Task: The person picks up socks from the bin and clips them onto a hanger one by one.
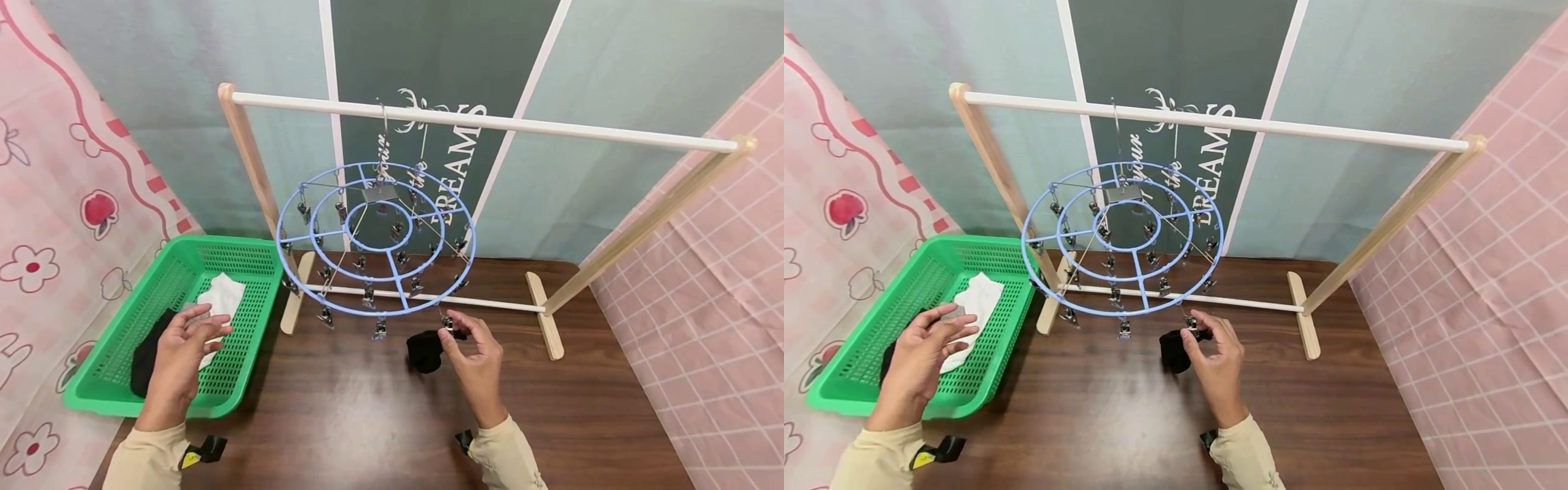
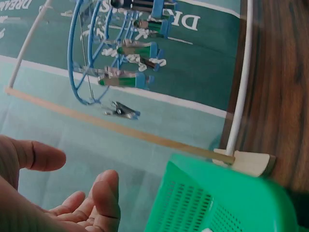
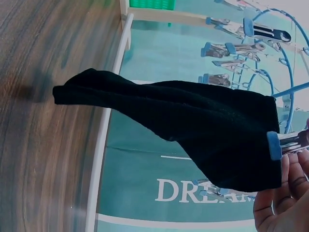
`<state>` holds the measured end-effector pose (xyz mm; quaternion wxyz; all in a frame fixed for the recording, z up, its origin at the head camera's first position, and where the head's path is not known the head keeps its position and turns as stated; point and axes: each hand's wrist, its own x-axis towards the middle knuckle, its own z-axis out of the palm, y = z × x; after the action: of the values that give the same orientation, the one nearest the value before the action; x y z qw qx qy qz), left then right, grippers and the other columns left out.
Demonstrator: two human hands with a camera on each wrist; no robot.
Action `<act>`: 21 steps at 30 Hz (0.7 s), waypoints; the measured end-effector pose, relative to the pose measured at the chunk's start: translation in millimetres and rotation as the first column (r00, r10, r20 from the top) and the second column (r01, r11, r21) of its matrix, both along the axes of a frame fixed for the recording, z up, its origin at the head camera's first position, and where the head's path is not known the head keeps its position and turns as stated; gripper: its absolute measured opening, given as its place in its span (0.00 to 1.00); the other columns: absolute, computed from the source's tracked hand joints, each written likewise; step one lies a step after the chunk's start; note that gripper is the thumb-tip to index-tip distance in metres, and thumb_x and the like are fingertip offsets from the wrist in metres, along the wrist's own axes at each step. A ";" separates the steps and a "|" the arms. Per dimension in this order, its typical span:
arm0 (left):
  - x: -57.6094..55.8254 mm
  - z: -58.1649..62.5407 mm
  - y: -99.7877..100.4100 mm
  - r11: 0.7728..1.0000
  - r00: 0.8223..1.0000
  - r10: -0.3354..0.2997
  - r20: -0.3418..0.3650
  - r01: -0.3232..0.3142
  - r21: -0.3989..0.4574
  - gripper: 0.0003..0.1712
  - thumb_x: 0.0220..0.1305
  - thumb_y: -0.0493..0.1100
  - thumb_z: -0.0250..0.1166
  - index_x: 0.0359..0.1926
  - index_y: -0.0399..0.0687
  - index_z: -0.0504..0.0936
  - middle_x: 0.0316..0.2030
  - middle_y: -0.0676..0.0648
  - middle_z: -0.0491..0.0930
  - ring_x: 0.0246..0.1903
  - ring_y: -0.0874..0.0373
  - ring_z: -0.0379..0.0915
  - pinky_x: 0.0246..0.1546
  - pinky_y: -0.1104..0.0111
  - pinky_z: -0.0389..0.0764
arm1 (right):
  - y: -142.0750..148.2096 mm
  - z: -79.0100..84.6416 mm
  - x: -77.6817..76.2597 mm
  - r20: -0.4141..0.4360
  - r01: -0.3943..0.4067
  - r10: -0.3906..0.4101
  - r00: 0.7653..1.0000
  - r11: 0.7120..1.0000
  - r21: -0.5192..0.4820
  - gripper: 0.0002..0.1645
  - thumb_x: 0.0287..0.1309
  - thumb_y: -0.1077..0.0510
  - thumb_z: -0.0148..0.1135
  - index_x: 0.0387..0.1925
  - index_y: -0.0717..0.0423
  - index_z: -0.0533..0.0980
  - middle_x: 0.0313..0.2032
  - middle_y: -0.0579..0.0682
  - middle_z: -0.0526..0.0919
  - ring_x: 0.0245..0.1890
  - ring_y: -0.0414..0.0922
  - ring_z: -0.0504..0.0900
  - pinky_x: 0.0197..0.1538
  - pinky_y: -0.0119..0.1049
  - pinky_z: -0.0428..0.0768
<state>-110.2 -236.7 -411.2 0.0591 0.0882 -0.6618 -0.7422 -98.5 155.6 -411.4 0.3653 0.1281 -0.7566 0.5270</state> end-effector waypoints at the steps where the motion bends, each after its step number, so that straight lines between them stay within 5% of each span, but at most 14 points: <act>1: -0.3 -0.8 -3.3 1.000 1.000 0.013 0.004 -0.013 0.024 0.15 0.70 0.36 0.55 0.54 0.46 0.64 0.35 0.59 0.84 0.34 0.67 0.81 0.31 0.75 0.78 | 0.4 0.0 0.1 0.000 -0.001 0.001 1.000 1.000 0.000 0.18 0.39 0.82 0.66 0.39 0.76 0.79 0.28 0.66 0.79 0.31 0.52 0.74 0.36 0.37 0.72; 7: -6.4 -1.5 -23.1 0.979 0.993 0.106 0.055 -0.114 0.170 0.14 0.68 0.35 0.58 0.52 0.45 0.66 0.36 0.57 0.81 0.32 0.66 0.80 0.30 0.75 0.78 | 2.5 0.8 -1.4 0.000 0.007 -0.007 1.000 1.000 0.012 0.18 0.39 0.82 0.67 0.39 0.76 0.79 0.29 0.66 0.79 0.31 0.52 0.75 0.37 0.35 0.73; 11: -12.8 -1.4 -36.1 0.960 0.972 0.194 0.131 -0.216 0.179 0.10 0.68 0.36 0.58 0.48 0.47 0.70 0.32 0.58 0.82 0.29 0.67 0.78 0.26 0.76 0.77 | 3.6 1.3 -3.5 0.003 0.010 -0.010 1.000 1.000 0.029 0.19 0.40 0.81 0.67 0.39 0.75 0.79 0.29 0.66 0.80 0.32 0.51 0.75 0.38 0.34 0.73; 18: -21.7 -4.7 -53.0 0.964 0.936 0.252 0.246 -0.264 0.018 0.10 0.70 0.39 0.54 0.49 0.53 0.68 0.30 0.64 0.78 0.29 0.71 0.75 0.26 0.78 0.75 | 5.8 1.2 -4.9 0.012 0.011 -0.011 1.000 0.999 0.043 0.18 0.41 0.81 0.67 0.39 0.74 0.79 0.30 0.65 0.81 0.33 0.51 0.75 0.39 0.32 0.73; 21: -26.7 -7.2 -58.9 0.968 0.930 0.250 0.268 -0.238 -0.077 0.18 0.71 0.40 0.53 0.60 0.50 0.66 0.29 0.65 0.75 0.29 0.73 0.74 0.27 0.80 0.75 | 6.5 1.4 -5.6 0.004 0.011 -0.011 1.000 0.999 0.044 0.18 0.40 0.81 0.68 0.39 0.75 0.79 0.30 0.65 0.81 0.32 0.52 0.75 0.38 0.34 0.73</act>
<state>-136.8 -295.6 -418.4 0.0601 0.2708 -0.6633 -0.6950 -104.0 162.1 -410.0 0.3637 0.1306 -0.7695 0.5084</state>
